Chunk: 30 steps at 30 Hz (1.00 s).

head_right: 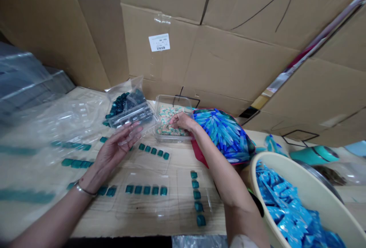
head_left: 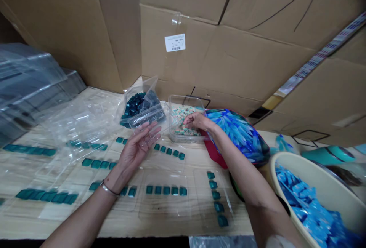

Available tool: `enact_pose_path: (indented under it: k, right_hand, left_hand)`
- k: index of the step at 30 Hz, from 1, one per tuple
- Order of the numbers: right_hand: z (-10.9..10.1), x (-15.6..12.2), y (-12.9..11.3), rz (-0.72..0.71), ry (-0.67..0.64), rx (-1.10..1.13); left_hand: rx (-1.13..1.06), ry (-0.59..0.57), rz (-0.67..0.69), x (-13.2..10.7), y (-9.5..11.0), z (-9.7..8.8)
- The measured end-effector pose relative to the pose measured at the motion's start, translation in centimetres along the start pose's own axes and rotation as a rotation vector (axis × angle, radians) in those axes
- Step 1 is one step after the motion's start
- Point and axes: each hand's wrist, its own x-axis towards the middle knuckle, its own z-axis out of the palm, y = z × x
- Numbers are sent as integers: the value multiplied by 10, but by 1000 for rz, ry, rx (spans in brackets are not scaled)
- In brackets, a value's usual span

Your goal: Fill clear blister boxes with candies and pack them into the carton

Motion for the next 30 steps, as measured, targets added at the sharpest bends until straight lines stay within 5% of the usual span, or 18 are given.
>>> enact_pose_path:
  k: [11, 20, 24, 30]
  right_hand:
    - [20, -3, -27, 66, -61, -408]
    - [26, -9, -30, -128, -44, -637]
    - [22, -6, -21, -137, -26, -489]
    - [-1, 1, -16, 165, 79, 155]
  left_hand:
    - [-5, -3, 1, -1, 1, 2]
    - [-4, -18, 1, -1, 2, 1]
    - [-11, -26, 2, -1, 2, 1]
    - [-13, -40, -2, -1, 3, 1]
